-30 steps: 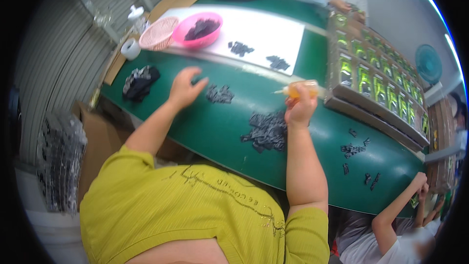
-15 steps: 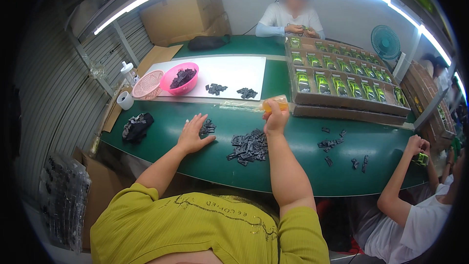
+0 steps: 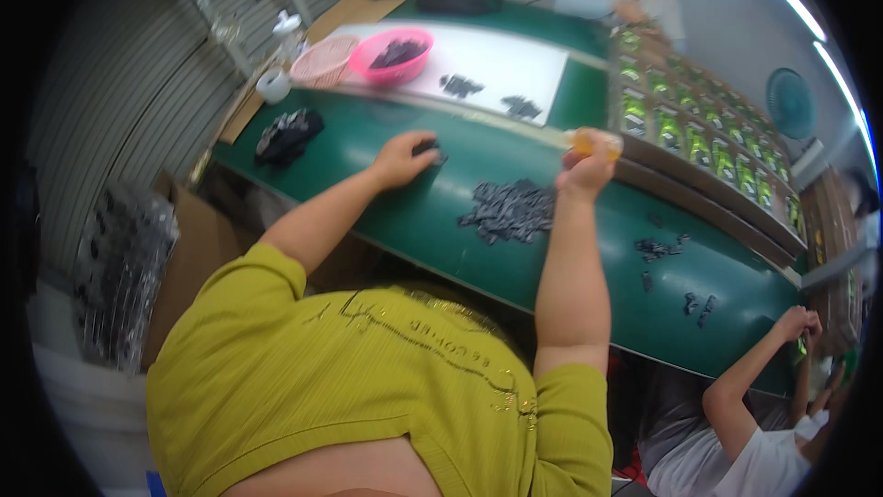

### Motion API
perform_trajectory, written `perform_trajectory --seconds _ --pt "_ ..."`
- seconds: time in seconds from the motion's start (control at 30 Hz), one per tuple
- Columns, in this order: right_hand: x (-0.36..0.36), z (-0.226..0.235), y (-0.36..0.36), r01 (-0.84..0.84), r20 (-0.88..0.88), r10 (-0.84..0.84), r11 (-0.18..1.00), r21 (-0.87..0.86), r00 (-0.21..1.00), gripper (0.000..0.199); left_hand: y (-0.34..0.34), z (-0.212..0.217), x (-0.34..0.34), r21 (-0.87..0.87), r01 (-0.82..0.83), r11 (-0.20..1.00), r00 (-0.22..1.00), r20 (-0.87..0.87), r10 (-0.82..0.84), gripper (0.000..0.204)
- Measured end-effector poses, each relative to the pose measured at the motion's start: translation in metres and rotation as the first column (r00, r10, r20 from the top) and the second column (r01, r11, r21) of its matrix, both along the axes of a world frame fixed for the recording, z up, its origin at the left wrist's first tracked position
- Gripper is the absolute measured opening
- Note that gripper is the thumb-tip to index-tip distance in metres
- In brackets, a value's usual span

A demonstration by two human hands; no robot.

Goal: Applying a liquid adhesive from a small bottle to small black plastic components on a workbench.

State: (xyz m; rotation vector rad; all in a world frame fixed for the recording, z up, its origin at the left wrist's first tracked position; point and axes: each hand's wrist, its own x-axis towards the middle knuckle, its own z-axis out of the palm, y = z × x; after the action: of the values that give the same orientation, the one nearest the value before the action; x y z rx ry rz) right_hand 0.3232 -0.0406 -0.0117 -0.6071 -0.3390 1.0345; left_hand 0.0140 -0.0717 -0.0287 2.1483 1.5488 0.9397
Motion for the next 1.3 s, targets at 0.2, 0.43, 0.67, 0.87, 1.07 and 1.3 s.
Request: perform_trajectory --seconds 0.2,0.43,0.67,0.87,1.07,1.3 --pt "0.001 0.004 -0.002 -0.142 0.0 0.142 0.99 -0.022 0.99 0.013 0.02 0.022 -0.026 -0.152 -0.098 0.983 0.994 0.03 0.104 0.028" --pt "-0.004 0.01 -0.009 -0.18 0.052 0.18 0.984 -0.014 0.982 0.016 0.024 0.054 0.003 -0.373 0.044 0.927 0.922 -0.341 -0.181 0.035" --pt "-0.002 0.018 -0.01 -0.183 0.09 0.183 0.983 -0.017 0.979 0.015 0.045 0.057 0.008 -0.561 0.048 0.827 0.971 -0.169 -0.172 0.034" --pt "-0.014 0.017 -0.009 -0.196 0.048 0.201 0.976 -0.093 0.978 0.015 0.043 0.047 -0.009 -0.557 0.103 0.824 0.984 -0.063 -0.166 0.029" --pt "-0.015 0.045 -0.029 -0.344 0.062 0.355 0.928 -0.139 0.933 0.018 0.046 0.054 -0.015 -0.478 0.175 0.861 0.983 0.13 -0.128 0.018" --pt "-0.006 0.04 -0.051 -0.399 0.012 0.402 0.912 -0.096 0.915 0.015 0.039 0.064 0.006 -0.304 0.2 0.932 0.975 0.152 -0.16 0.02"
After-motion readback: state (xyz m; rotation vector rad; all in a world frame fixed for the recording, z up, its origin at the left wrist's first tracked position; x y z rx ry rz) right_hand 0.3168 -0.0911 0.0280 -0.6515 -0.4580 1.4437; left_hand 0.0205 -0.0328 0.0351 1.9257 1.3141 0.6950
